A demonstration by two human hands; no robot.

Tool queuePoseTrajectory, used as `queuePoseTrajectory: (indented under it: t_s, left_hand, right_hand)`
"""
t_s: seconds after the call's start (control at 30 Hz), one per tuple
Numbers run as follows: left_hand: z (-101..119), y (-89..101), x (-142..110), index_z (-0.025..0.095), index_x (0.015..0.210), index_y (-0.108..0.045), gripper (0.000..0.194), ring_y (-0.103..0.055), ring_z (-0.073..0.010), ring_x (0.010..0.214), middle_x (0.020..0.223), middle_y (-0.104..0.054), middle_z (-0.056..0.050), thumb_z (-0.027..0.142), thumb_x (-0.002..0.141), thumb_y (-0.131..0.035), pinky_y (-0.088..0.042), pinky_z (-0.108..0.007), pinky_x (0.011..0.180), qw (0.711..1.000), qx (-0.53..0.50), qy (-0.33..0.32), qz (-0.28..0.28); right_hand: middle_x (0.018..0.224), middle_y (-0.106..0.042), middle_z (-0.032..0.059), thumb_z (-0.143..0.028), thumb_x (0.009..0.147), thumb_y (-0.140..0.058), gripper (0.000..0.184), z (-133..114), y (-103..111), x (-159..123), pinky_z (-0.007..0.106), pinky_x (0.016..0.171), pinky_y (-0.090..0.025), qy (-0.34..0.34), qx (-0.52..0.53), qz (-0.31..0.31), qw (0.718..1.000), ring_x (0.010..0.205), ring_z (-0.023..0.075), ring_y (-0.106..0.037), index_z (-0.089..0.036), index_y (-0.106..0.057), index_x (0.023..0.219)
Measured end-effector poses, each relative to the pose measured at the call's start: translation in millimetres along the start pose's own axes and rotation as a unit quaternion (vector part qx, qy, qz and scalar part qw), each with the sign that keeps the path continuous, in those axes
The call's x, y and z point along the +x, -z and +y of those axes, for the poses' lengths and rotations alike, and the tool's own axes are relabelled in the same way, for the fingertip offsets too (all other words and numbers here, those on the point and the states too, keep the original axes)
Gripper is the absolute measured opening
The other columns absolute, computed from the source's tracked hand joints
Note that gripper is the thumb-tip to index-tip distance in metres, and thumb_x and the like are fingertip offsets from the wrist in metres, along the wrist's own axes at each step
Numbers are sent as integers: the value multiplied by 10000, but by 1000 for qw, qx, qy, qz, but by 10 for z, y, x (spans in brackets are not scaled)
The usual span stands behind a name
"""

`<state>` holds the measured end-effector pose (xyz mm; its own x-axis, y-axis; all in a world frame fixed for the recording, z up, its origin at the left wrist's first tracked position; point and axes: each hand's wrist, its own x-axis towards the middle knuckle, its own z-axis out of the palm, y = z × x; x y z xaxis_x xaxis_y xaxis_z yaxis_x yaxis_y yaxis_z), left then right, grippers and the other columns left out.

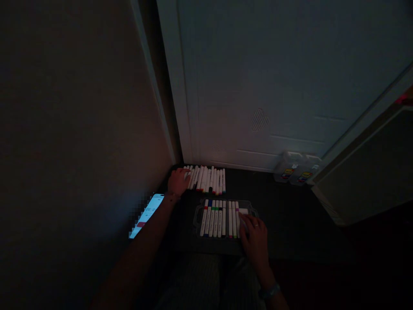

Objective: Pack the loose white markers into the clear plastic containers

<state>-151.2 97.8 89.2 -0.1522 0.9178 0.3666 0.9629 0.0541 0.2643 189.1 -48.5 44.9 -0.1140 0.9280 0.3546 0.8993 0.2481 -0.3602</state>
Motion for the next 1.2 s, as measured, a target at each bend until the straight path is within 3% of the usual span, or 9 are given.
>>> queuePoseTrajectory:
  t_s: [0.13,0.33,0.57,0.7,0.87,1.2]
  left_hand:
    - [-89,-170,123,198,1153,-603,330,-502,-283,1077,1207,-553,-95,312,851,-534,-450,-391,898,999,19,-5,-30]
    - [-237,-379,147,158,1188,-549,383,-415,-308,1233,1359,-414,-134,308,835,-556,-373,-438,1035,999,-20,-38,20]
    - [-441,-547,233,125,1200,-545,367,-458,-262,1261,1367,-451,-160,305,892,-461,-365,-391,1069,994,-60,-87,-39]
    - [-520,-526,245,142,1162,-582,352,-497,-246,1226,1266,-556,-139,319,877,-476,-373,-352,1069,991,-60,-108,-58]
    - [-540,-459,244,152,1174,-571,396,-543,-237,1163,1239,-570,-119,381,864,-479,-403,-333,1035,991,-54,-107,-66]
    - [-341,-271,253,194,1023,-584,269,-624,-232,957,1117,-603,-94,384,849,-505,-474,-318,838,993,15,-49,-104]
  right_hand:
    - [1229,-573,36,-262,913,-431,403,-5,8,3,424,975,-360,1,10,-10,1000,1139,248,-454,-311,-527,1301]
    - [1230,-574,30,-253,909,-440,398,-17,20,9,425,984,-352,-2,8,-10,1000,1138,243,-454,-313,-532,1291]
    - [1228,-572,35,-251,910,-434,396,-13,24,6,429,975,-351,0,11,-11,1000,1135,250,-450,-304,-532,1290]
    - [1231,-573,34,-247,911,-425,398,-20,29,10,427,983,-346,2,12,-7,1000,1136,246,-452,-304,-532,1290]
    - [1230,-576,36,-253,909,-427,392,-12,30,2,415,968,-360,6,11,-9,1000,1127,240,-465,-300,-540,1281]
    - [1214,-585,28,-252,909,-427,388,-18,34,3,404,971,-352,3,9,-5,1000,1118,234,-468,-306,-546,1274]
